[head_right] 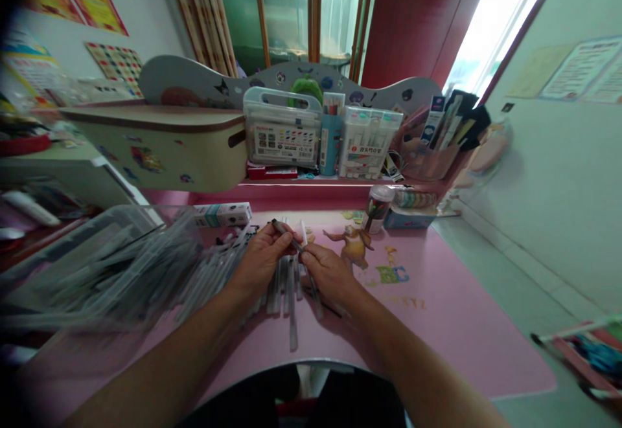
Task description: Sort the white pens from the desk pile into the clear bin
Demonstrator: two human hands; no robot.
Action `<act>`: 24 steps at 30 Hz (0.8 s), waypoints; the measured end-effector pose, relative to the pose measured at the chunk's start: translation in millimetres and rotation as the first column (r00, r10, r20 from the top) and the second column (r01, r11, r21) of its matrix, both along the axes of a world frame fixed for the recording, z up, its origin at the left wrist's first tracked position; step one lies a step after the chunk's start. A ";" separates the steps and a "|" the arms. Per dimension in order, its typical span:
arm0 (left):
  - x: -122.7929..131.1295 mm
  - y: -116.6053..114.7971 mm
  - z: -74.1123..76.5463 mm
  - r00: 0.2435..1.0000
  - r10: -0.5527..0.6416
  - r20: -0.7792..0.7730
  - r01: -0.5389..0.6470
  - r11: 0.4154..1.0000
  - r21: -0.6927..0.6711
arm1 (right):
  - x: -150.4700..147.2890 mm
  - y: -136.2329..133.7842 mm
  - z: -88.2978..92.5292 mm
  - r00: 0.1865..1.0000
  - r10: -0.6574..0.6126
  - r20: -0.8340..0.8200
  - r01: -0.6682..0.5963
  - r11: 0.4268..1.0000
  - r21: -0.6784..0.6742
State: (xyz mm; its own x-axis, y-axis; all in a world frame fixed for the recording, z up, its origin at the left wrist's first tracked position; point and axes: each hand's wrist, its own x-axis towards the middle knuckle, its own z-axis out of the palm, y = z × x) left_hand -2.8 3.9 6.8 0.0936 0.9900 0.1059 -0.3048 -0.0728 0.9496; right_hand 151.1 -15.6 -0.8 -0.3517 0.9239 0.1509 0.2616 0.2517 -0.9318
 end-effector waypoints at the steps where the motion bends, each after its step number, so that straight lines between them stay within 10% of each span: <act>1: -0.1 0.4 -0.9 1.000 -0.002 0.006 0.002 1.000 -0.017 | -0.2 0.3 -0.6 1.000 0.010 -0.014 -0.010 1.000 -0.004; 24: -2.5 -2.4 -2.2 0.998 0.037 -0.049 -0.033 0.997 0.068 | -3.6 -3.5 -16.1 0.977 0.006 -0.214 -0.051 0.977 -0.207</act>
